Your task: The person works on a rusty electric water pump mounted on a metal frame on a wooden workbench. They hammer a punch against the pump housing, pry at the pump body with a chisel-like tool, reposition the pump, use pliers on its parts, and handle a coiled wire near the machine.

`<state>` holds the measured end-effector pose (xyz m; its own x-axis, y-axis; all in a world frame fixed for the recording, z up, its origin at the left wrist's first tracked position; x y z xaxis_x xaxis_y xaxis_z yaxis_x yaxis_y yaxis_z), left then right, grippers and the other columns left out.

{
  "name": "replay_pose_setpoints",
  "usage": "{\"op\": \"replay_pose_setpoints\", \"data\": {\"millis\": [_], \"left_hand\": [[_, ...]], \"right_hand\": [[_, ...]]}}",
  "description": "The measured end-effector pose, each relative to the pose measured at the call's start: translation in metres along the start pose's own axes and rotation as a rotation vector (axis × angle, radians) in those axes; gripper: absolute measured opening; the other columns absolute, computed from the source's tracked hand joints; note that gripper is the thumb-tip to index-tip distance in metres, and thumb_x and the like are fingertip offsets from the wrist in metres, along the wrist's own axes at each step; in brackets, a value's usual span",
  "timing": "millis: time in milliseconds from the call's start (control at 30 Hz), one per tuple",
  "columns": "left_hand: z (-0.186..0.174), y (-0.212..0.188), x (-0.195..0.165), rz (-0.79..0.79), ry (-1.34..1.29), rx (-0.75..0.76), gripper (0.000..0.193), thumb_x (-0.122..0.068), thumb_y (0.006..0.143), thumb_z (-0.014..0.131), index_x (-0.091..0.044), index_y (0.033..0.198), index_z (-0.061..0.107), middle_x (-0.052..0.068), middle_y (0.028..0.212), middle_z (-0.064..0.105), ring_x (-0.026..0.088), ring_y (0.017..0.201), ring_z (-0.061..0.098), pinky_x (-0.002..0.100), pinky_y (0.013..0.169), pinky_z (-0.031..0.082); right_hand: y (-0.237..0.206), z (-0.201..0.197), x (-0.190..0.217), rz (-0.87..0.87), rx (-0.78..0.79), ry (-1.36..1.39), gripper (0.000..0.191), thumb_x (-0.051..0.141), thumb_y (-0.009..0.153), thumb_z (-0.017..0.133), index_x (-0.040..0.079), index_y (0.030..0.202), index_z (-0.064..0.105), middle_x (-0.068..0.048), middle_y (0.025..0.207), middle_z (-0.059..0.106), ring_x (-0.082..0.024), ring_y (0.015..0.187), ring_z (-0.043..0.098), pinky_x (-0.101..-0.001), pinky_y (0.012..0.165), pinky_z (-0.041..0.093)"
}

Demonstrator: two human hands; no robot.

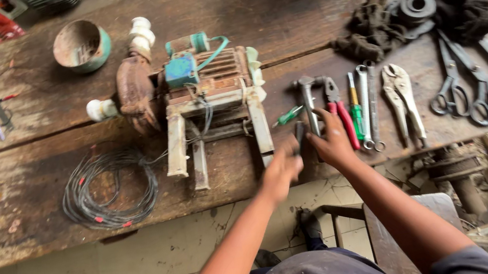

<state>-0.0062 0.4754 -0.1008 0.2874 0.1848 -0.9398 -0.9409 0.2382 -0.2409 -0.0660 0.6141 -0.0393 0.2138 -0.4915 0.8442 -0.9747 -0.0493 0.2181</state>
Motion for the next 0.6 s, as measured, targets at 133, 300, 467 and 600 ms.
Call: {"op": "replay_pose_setpoints", "data": {"millis": [133,300,467,600], "left_hand": [[-0.046,-0.094,0.031,-0.234,0.110,0.100,0.042,-0.026,0.100,0.065,-0.008,0.138,0.063,0.004,0.126,0.070,0.014,0.104,0.065,0.030,0.085,0.054],[-0.142,-0.196,0.015,-0.240,-0.131,-0.175,0.047,-0.035,0.100,0.056,-0.010,0.139,0.057,0.003,0.131,0.071,0.014,0.113,0.068,0.032,0.090,0.054],[-0.230,-0.276,-0.020,0.243,-0.643,-0.291,0.065,-0.056,0.107,0.042,-0.007,0.150,0.048,0.010,0.146,0.060,0.021,0.120,0.060,0.037,0.098,0.049],[-0.312,-0.361,-0.051,0.708,-0.870,-0.175,0.087,-0.071,0.101,0.029,-0.004,0.156,0.038,0.018,0.159,0.044,0.031,0.142,0.050,0.043,0.120,0.039]], "right_hand": [[-0.034,0.009,0.003,-0.112,0.041,-0.175,0.041,0.012,0.086,0.078,0.005,0.123,0.060,-0.019,0.107,0.060,-0.031,0.091,0.061,-0.0401,0.075,0.053],[-0.099,0.094,0.074,-0.272,0.785,0.024,0.023,0.011,0.082,0.075,0.010,0.104,0.070,-0.010,0.093,0.072,-0.028,0.086,0.073,-0.0394,0.074,0.059],[-0.151,0.226,0.232,-0.745,0.881,0.107,0.056,0.016,0.073,0.084,-0.001,0.120,0.059,-0.025,0.113,0.061,-0.045,0.103,0.061,-0.0493,0.084,0.053],[-0.229,0.354,0.368,-1.132,0.892,0.409,0.076,0.036,0.082,0.079,-0.007,0.136,0.050,-0.030,0.139,0.052,-0.049,0.127,0.052,-0.0570,0.106,0.040]]}}
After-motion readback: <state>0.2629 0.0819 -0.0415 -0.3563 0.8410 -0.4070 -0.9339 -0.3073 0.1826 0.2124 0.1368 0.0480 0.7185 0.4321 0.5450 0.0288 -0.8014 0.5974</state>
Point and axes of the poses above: each hand's wrist, its own y-axis towards the middle knuckle, its own z-axis out of the palm, x = y × z, the point moved 7 cm from there along y, towards the middle knuckle
